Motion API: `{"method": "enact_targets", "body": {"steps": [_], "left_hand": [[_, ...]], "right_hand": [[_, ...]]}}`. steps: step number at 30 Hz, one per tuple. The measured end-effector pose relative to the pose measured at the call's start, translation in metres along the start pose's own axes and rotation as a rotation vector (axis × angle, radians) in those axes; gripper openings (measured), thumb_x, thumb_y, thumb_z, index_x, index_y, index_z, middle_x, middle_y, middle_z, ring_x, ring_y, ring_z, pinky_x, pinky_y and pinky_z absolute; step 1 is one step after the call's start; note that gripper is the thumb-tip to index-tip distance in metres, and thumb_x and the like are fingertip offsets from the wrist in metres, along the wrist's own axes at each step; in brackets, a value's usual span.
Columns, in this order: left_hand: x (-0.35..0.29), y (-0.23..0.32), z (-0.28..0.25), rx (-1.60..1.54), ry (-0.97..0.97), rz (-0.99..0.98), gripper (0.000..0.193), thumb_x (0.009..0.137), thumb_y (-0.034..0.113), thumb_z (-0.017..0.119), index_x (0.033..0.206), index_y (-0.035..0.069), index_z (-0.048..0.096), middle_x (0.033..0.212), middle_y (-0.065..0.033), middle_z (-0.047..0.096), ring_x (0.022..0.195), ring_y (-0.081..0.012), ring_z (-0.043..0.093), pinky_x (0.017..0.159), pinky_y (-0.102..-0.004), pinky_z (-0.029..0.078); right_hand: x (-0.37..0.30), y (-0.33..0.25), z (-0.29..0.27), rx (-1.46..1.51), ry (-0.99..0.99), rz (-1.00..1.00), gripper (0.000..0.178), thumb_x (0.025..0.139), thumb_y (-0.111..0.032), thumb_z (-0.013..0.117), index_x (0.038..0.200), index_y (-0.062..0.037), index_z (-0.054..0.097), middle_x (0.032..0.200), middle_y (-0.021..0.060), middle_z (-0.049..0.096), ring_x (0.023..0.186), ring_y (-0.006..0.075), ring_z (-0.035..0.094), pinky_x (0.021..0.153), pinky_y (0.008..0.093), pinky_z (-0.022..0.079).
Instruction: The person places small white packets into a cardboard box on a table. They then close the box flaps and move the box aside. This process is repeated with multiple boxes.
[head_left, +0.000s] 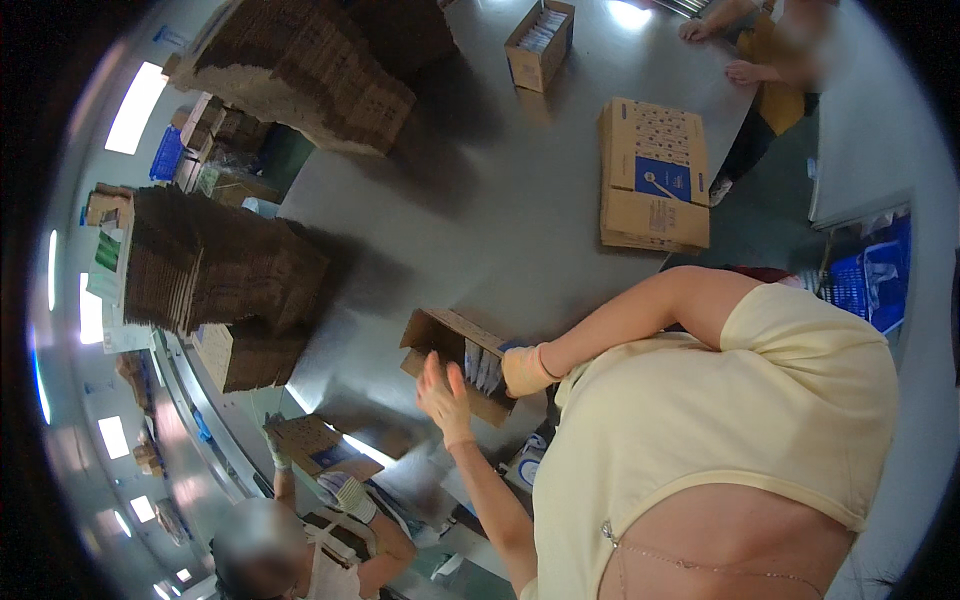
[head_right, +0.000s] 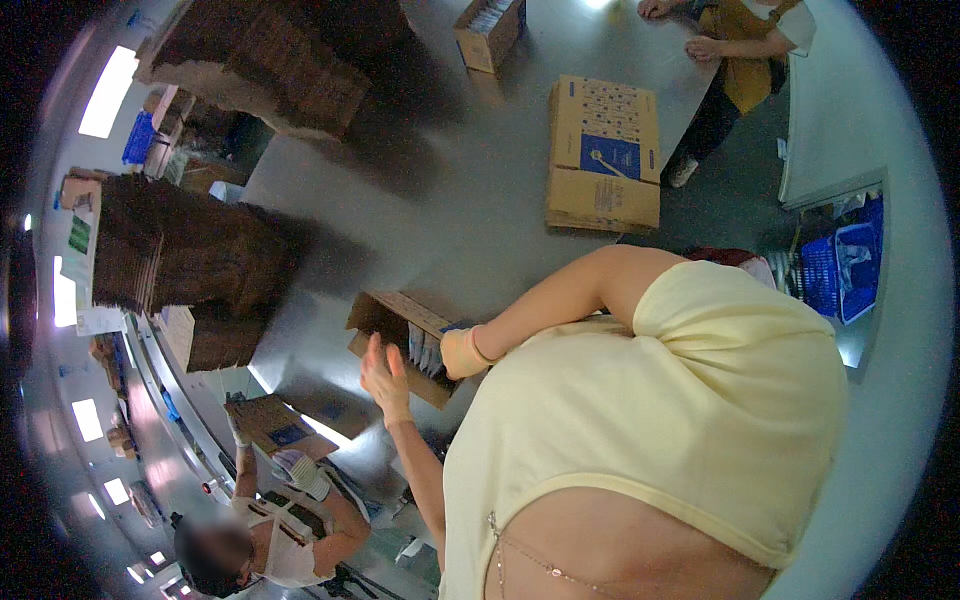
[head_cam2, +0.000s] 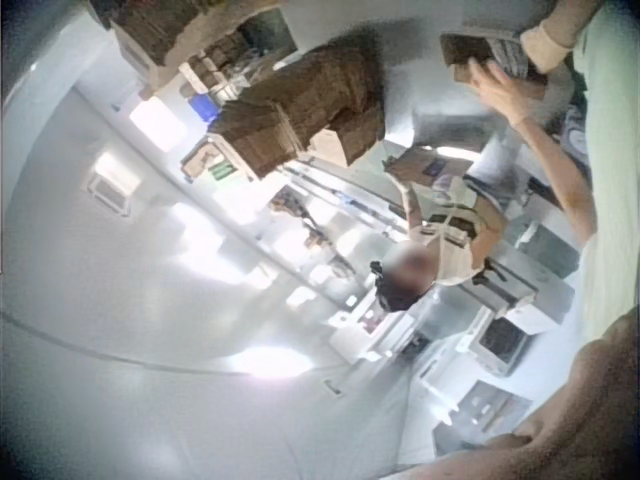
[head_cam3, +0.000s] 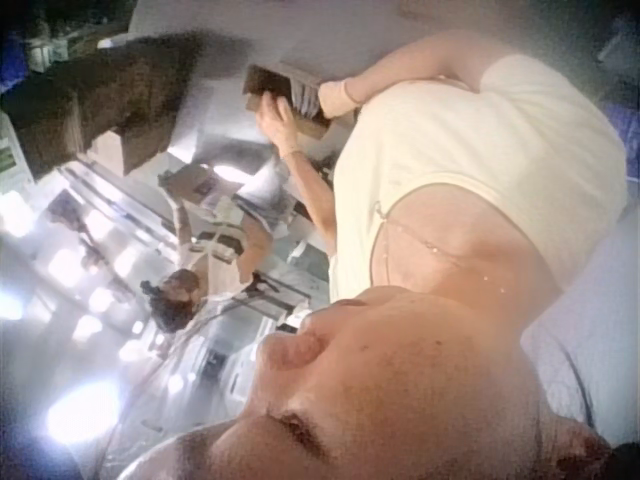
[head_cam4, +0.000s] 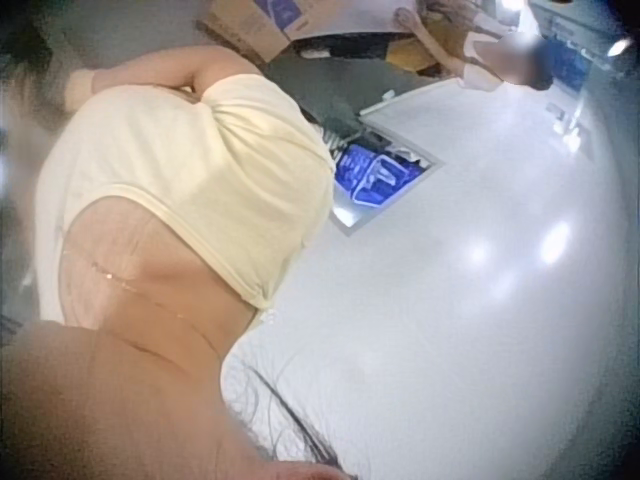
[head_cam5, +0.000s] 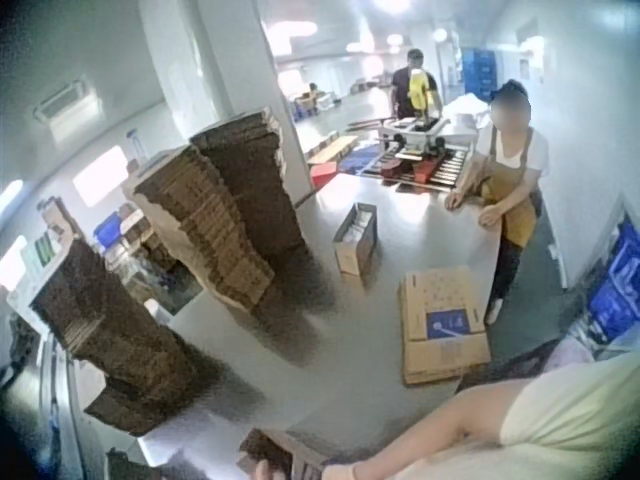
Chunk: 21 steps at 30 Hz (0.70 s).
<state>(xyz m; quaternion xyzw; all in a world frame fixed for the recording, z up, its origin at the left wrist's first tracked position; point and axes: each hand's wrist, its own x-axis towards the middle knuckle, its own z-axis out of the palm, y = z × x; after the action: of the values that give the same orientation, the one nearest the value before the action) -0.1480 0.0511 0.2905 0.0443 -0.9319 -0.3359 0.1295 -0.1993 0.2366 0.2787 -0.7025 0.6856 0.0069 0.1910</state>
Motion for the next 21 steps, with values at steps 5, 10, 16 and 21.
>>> {"method": "enact_targets", "body": {"steps": [5, 10, 16, 21], "left_hand": [[0.048, 0.014, 0.041, 0.231, -0.308, -0.335, 0.032, 0.091, 0.019, 0.05, 0.116, 0.001, 0.058, 0.111, -0.02, 0.063, 0.099, -0.0374, 0.061, 0.082, -0.0455, 0.049], [0.042, 0.01, 0.069, 0.353, -0.823, -0.398, 0.027, 0.085, 0.019, 0.054, 0.101, 0.003, 0.068, 0.107, -0.021, 0.064, 0.101, -0.038, 0.061, 0.085, -0.0436, 0.05], [-0.012, 0.032, 0.058, -0.079, -0.274, -0.493, 0.034, 0.094, 0.021, 0.044, 0.114, 0.0, 0.061, 0.112, -0.0221, 0.063, 0.105, -0.0355, 0.059, 0.092, -0.0376, 0.046], [-0.124, 0.052, 0.037, -0.233, 0.477, -0.453, 0.024, 0.089, 0.009, 0.051, 0.11, 0.001, 0.061, 0.113, -0.0162, 0.062, 0.106, -0.0313, 0.057, 0.093, -0.0389, 0.044]], "right_hand": [[0.01, -0.002, 0.021, 0.327, 0.0, 0.267, 0.018, 0.079, -0.021, 0.059, 0.093, -0.0142, 0.068, 0.082, 0.0075, 0.068, 0.075, 0.028, 0.068, 0.06, 0.0394, 0.053], [-0.002, -0.006, -0.001, -0.096, -0.1, 0.091, 0.014, 0.081, -0.019, 0.057, 0.088, -0.0127, 0.068, 0.088, 0.0075, 0.069, 0.077, 0.0277, 0.068, 0.062, 0.038, 0.054], [0.001, -0.012, 0.007, -0.106, 0.044, 0.171, 0.017, 0.081, -0.016, 0.058, 0.094, -0.0152, 0.068, 0.092, 0.0063, 0.07, 0.082, 0.0247, 0.068, 0.064, 0.0383, 0.053], [-0.002, -0.013, -0.014, -0.089, -0.018, 0.128, 0.012, 0.081, -0.017, 0.058, 0.088, -0.014, 0.068, 0.09, 0.0071, 0.069, 0.088, 0.0248, 0.067, 0.07, 0.0381, 0.054]]}}
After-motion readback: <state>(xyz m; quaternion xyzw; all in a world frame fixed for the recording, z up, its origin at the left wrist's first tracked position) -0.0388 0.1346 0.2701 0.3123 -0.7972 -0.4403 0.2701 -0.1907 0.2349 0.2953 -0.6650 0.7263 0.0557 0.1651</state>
